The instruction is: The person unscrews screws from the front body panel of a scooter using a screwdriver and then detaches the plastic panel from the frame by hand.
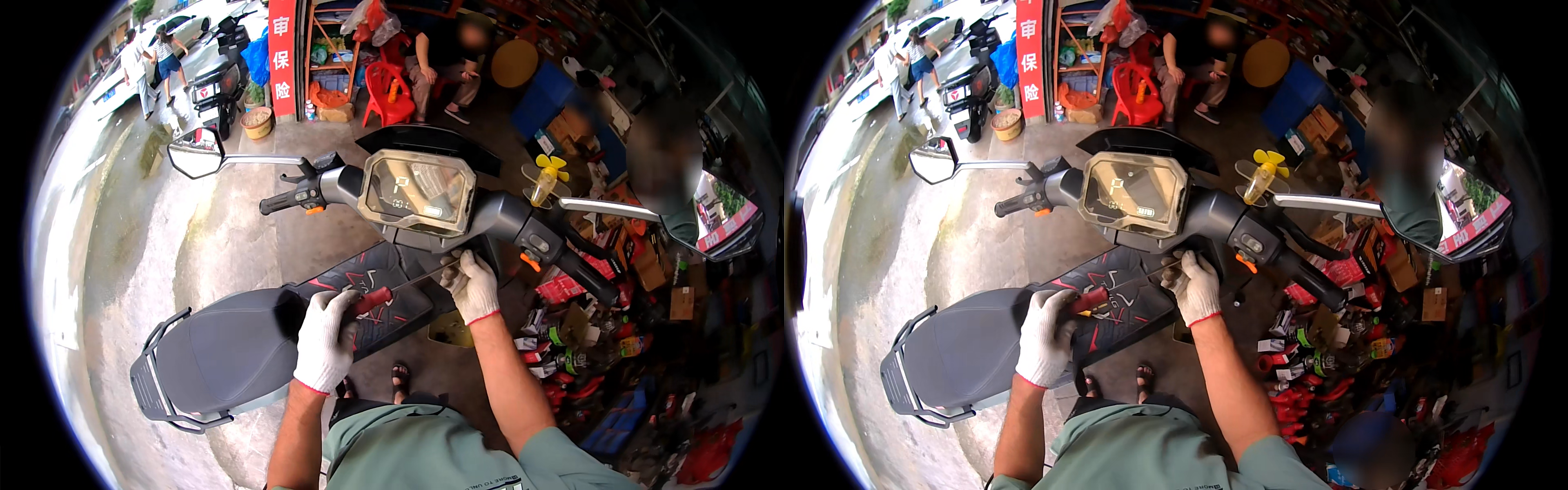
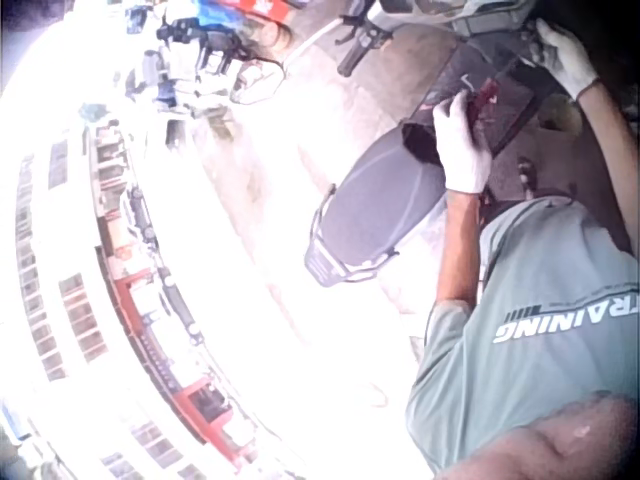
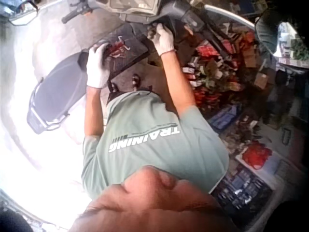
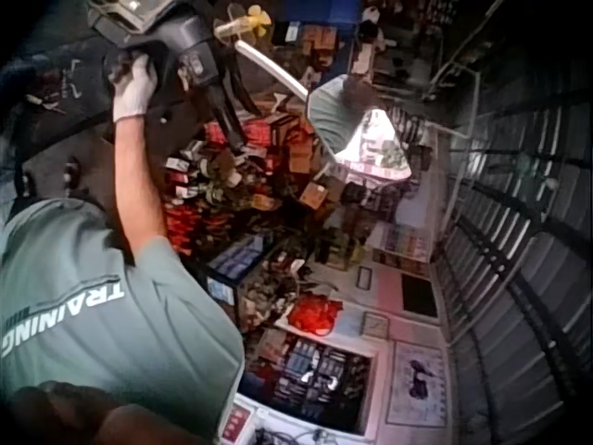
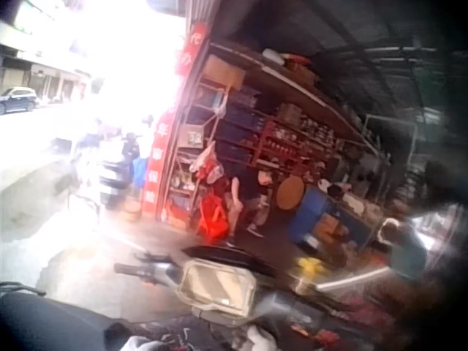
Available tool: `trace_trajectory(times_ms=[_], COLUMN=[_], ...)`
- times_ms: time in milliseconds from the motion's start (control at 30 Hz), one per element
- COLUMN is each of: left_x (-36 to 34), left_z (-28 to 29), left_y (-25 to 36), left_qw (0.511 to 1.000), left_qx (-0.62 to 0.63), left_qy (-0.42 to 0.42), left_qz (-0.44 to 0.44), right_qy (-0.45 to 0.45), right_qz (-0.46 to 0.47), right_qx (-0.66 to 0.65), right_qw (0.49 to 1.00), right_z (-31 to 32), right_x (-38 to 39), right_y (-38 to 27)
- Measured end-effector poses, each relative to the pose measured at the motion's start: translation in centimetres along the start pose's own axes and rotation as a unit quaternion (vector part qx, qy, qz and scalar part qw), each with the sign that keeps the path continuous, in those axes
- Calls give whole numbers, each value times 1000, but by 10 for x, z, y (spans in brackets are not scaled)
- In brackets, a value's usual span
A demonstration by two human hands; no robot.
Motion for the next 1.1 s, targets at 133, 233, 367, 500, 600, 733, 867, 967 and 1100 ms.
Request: trace_trajectory(times_ms=[133,233,367,500,600,733,867,967,1100], left_x=[4,8,2,0,-3,-6,1,7,8], left_z=[-3,-11,-16,-25,-20,-20,-16,-12,-9], left_y=[9,7,9,-12,-4,-13,-13,-16,-15], left_qw=[999,999,999,996,977,933,943,985,984], left_qx=[34,31,16,69,165,274,298,163,143], left_qy=[-23,-1,30,26,-4,-56,2,24,-45], left_qz=[28,19,30,52,134,228,147,50,96], right_qy=[-3,-1,-13,-21,-54,-109,-86,-71,-71], right_qz=[-4,-8,1,-5,-38,-75,-46,-39,-51], right_qx=[-2,-6,-14,9,28,-19,-22,-33,-20], right_qw=[1000,1000,1000,1000,997,991,995,996,996], right_z=[3,3,4,4,-4,-32,-40,-46,-46], right_x=[0,1,2,3,11,27,24,25,26], right_y=[1,0,-1,0,8,41,46,41,41])
Point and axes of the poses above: each hand's wrist, its own x-axis away from the middle knuckle, its own z-axis out of the back of the hand, y = z × x, the point moved 2 cm from there along -x, towards the middle knuckle, and after that the axes turned 13 degrees about -y, right-handed, at the moved point
